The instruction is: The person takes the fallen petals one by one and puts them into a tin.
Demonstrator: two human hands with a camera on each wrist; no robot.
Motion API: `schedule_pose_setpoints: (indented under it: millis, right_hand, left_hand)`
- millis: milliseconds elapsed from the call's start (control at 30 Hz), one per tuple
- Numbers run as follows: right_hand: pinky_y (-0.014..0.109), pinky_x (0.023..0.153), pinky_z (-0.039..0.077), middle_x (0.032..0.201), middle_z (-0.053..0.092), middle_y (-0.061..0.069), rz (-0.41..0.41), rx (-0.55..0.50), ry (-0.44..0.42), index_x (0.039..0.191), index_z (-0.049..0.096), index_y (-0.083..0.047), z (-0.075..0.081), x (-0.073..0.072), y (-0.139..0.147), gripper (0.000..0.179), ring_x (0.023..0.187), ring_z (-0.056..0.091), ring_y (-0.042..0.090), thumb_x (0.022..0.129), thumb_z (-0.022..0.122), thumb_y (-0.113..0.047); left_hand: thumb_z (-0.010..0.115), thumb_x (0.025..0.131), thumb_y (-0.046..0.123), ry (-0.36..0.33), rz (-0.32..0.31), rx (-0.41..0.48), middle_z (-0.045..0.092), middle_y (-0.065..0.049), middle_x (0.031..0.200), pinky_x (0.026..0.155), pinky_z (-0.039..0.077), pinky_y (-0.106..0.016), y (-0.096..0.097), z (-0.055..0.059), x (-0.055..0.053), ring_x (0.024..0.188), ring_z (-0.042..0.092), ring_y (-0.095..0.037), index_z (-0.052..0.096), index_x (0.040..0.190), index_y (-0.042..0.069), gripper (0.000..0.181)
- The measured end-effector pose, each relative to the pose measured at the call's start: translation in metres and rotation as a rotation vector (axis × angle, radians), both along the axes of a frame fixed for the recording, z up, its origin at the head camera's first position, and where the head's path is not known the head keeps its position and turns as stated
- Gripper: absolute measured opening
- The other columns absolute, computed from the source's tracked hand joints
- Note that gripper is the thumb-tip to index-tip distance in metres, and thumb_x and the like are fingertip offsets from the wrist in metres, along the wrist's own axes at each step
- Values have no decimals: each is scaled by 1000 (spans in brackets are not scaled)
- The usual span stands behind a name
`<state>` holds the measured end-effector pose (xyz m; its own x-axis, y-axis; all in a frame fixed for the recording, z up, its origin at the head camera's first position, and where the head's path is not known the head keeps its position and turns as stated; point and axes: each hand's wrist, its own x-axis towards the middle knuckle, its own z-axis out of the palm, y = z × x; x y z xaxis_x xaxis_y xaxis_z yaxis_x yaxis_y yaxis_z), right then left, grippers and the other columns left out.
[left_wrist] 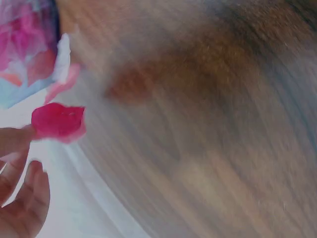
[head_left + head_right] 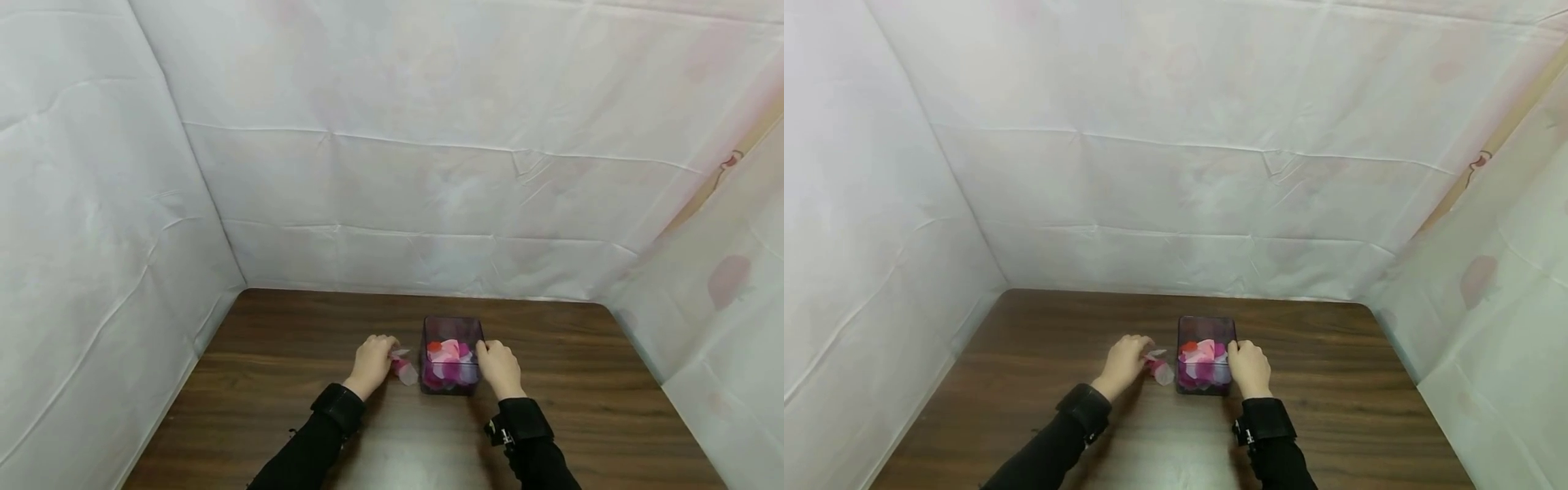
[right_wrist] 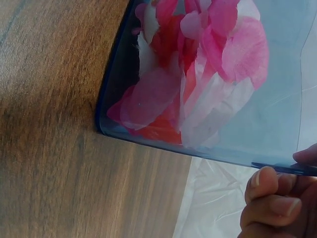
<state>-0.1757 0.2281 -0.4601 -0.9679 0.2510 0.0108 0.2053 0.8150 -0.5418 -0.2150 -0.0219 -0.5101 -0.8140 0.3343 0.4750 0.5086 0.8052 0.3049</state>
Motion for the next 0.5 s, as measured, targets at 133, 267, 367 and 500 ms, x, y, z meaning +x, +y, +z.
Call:
schedule_pose_setpoints:
  millis: [133, 267, 367, 500]
  right_hand:
    - [55, 76, 47, 114, 62, 28, 4, 5, -4, 109, 65, 3, 1, 0, 1, 45, 102, 58, 47, 95, 35, -28]
    - [55, 74, 47, 114, 62, 29, 12, 9, -8, 109, 65, 3, 2, 0, 0, 46, 101, 58, 48, 95, 34, -28]
    - [55, 74, 47, 114, 62, 29, 10, 8, -10, 109, 65, 3, 3, 1, 0, 46, 101, 58, 48, 95, 34, -28]
    - [55, 74, 47, 114, 62, 29, 9, 7, -11, 109, 65, 3, 3, 1, -1, 45, 101, 58, 48, 95, 34, -28]
  left_hand:
    - [76, 75, 10, -91, -27, 53, 67, -1, 72, 60, 49, -29, -7, 8, 0, 68, 62, -16, 67, 70, 11, 11]
    - [69, 83, 11, -135, -27, 106, 71, -3, 75, 57, 50, -27, -11, 16, -2, 68, 66, -15, 70, 75, 9, 7]
    - [64, 88, 14, -127, -30, 157, 73, -3, 82, 60, 52, -28, -8, 26, -5, 73, 68, -15, 72, 84, 9, 10]
    - [59, 91, 20, -83, -76, 208, 73, -2, 88, 66, 53, -28, 5, 49, -6, 78, 68, -14, 71, 91, 12, 15]
